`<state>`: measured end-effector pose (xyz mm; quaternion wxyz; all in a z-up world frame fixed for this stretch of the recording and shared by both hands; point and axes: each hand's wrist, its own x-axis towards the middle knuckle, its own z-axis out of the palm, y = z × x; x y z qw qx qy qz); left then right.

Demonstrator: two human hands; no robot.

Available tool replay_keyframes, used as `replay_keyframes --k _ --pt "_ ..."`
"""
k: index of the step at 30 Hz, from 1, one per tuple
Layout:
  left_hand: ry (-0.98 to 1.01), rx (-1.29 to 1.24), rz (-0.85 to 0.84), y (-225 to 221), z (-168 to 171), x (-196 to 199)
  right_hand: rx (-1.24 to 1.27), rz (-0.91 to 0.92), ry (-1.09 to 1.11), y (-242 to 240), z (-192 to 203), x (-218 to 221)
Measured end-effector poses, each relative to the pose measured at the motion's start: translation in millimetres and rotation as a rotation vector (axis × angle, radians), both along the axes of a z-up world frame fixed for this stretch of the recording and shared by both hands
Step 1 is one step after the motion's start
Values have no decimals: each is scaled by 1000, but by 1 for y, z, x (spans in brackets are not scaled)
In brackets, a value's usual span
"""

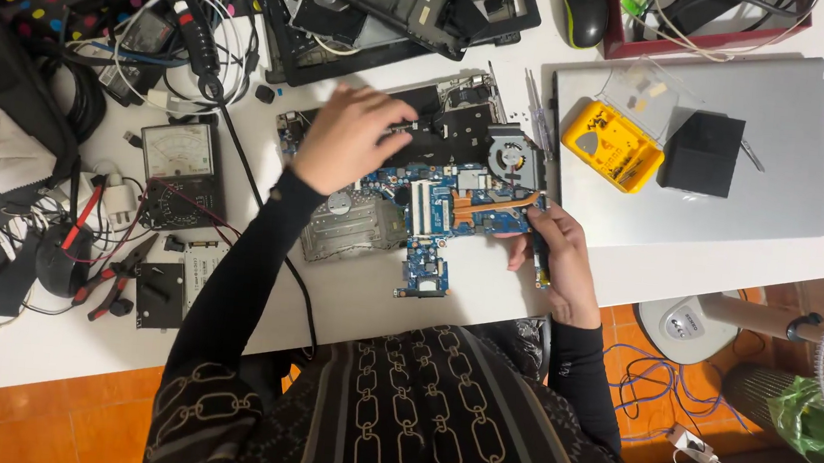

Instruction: Repairing a laptop by removing and re-installing the motherboard into the chassis.

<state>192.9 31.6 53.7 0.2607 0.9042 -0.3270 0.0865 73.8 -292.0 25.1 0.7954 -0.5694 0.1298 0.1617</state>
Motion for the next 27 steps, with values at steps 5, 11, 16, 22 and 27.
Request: replay_keyframes --k 5,11,16,22,27 --pt "97 161 21 -30 -28 26 28 0 3 7 2 11" --pt "190 165 -15 -33 -57 34 -2 13 9 5 -1 22" --pt "198 213 -52 -30 -44 30 -22 47 13 -3 -8 35" --pt "260 189 -37 -30 -41 25 -21 91 -16 2 7 52" --pt "273 166 -45 -27 -45 27 -42 158 -18 7 -8 69"
